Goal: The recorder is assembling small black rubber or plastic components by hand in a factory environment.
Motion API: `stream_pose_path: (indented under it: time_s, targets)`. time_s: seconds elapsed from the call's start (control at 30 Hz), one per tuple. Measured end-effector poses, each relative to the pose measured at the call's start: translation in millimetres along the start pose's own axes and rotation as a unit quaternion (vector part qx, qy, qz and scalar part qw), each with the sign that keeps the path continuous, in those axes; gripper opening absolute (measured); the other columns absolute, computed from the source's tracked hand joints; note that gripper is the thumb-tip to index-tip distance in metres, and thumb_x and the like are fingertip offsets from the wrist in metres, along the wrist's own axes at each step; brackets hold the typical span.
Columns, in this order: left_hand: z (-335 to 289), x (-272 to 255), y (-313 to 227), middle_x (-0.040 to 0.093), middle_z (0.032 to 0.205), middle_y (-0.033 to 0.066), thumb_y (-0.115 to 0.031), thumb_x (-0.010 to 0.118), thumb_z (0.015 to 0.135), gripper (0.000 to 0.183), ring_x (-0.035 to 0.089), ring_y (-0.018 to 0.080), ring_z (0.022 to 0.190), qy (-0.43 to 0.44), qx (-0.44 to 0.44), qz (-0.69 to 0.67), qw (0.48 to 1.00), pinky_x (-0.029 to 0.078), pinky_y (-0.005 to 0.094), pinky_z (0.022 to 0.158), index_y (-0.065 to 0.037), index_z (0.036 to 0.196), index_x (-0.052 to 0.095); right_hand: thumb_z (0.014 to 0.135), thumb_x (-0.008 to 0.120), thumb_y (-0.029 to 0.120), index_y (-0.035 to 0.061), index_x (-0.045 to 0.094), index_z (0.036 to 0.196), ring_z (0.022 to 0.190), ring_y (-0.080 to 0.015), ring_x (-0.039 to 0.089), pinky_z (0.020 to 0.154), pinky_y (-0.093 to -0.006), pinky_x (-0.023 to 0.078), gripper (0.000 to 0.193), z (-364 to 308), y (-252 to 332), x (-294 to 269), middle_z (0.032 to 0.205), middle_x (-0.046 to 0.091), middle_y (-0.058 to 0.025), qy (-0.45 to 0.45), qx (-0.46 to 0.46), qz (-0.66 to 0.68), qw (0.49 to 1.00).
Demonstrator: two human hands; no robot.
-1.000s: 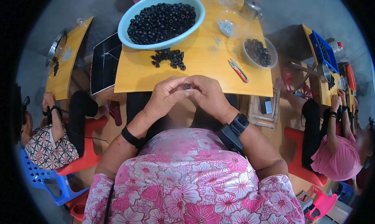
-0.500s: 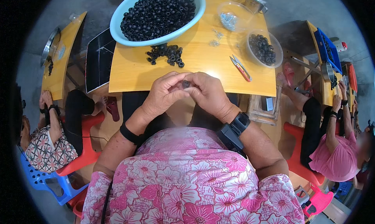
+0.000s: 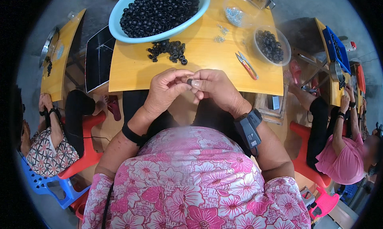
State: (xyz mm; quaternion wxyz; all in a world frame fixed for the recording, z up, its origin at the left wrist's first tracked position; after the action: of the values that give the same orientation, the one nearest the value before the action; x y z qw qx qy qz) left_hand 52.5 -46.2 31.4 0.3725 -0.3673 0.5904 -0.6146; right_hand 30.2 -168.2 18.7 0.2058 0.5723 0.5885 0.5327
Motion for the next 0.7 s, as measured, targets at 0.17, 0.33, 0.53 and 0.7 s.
stream_pose_path:
  time_s: [0.17,0.33,0.53,0.7]
  targets:
    - [-1.7,-1.9,-19.6,0.059,0.087,0.0006,0.001,0.07,0.079,0.013,0.056,0.0075,0.076,-0.003,0.046,0.079,0.996,0.047,0.0212,0.068,-0.001,0.092,0.069,0.093,0.063,0.021,-0.0031,0.062,0.1,0.067,-0.0111,0.059,0.069,-0.0324,0.058,0.025,-1.8,-11.2,1.3,0.082,0.061,-0.0053,0.048,0.039,0.096,0.993]
    - [-5.4,1.2,-21.1,0.055,0.081,-0.0011,-0.001,0.071,0.078,0.013,0.051,0.0059,0.071,0.015,0.036,0.081,0.996,0.042,0.0204,0.063,-0.001,0.09,0.069,0.089,0.068,0.024,-0.0049,0.062,0.106,0.069,-0.0177,0.066,0.067,-0.0344,0.06,0.034,-2.9,-23.2,0.6,0.083,0.065,-0.0088,0.088,0.072,0.135,0.984]
    - [-5.8,2.4,-16.5,0.054,0.077,-0.0026,-0.002,0.072,0.078,0.013,0.049,0.0052,0.069,0.048,-0.004,0.08,0.996,0.042,0.02,0.063,-0.001,0.091,0.07,0.09,0.068,0.025,-0.0041,0.063,0.097,0.071,-0.0177,0.064,0.067,-0.0317,0.059,0.03,-7.0,-18.2,5.0,0.082,0.063,-0.008,0.094,0.077,0.101,0.987]
    - [-5.4,1.5,-14.5,0.057,0.079,-0.0024,-0.002,0.072,0.078,0.014,0.051,0.0054,0.07,0.068,-0.026,0.058,0.996,0.043,0.0202,0.064,-0.001,0.092,0.071,0.09,0.069,0.025,-0.0034,0.063,0.096,0.069,-0.0172,0.064,0.067,-0.0307,0.058,0.029,-6.0,-16.2,6.9,0.082,0.063,-0.0081,0.105,0.076,0.077,0.989]
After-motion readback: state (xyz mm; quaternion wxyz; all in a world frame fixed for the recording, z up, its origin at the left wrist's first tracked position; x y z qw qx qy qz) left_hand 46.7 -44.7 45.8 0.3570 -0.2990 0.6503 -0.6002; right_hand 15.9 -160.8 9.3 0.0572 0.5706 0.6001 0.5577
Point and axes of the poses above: each hand's wrist, its own z-axis towards the middle knuckle, its own x-axis out of the palm, y = z × x, the point moved 9 cm from there along z, towards the middle knuckle
